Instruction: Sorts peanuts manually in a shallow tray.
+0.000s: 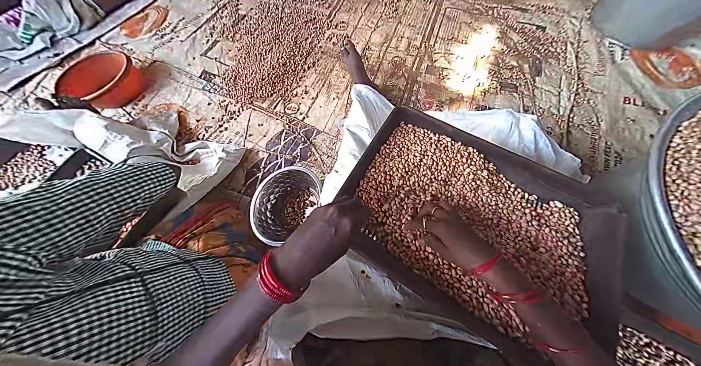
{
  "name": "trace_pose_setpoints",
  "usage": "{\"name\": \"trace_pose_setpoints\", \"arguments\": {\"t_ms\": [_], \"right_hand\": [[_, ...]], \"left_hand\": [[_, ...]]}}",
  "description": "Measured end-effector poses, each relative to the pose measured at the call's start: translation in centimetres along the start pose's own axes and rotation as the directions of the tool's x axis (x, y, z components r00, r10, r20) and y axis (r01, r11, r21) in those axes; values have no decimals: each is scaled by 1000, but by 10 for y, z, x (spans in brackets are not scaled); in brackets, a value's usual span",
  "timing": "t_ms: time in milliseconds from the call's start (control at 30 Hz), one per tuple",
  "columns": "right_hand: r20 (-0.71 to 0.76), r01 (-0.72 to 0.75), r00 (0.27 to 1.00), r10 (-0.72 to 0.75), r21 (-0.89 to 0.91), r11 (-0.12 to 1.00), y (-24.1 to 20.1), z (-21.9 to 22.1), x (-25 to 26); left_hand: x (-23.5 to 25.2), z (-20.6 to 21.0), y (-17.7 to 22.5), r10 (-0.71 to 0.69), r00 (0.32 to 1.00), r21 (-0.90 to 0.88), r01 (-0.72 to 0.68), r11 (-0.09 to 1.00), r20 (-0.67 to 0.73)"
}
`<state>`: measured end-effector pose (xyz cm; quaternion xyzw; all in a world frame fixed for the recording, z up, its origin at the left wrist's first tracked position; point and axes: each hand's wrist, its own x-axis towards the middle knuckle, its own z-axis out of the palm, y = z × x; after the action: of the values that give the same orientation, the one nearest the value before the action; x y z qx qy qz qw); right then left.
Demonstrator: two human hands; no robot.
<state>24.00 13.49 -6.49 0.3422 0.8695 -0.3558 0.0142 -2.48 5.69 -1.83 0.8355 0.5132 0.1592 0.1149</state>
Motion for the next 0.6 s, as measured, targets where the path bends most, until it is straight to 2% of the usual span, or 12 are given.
{"name": "trace_pose_setpoints", "arguments": {"t_ms": [100,200,300,433,600], "right_hand": [[-46,98,994,-97,20,995,36,-11,-64],[-194,40,979,-63,-119,992,56,-34,-93],[-310,-11,949,-47,-184,983,41,-40,-73],[-280,147,941,-190,-166,975,3,-4,-20],[-271,201,929,-252,-202,959,-32,26,19]], "left_hand": [[32,21,-15,-29,993,-2,29,1000,118],[49,41,-24,-36,983,27,32,999,183],[60,51,-25,-16,985,86,1,996,171],[56,50,-27,43,995,108,-54,993,95],[46,16,-35,-68,997,-141,61,988,-45]]}}
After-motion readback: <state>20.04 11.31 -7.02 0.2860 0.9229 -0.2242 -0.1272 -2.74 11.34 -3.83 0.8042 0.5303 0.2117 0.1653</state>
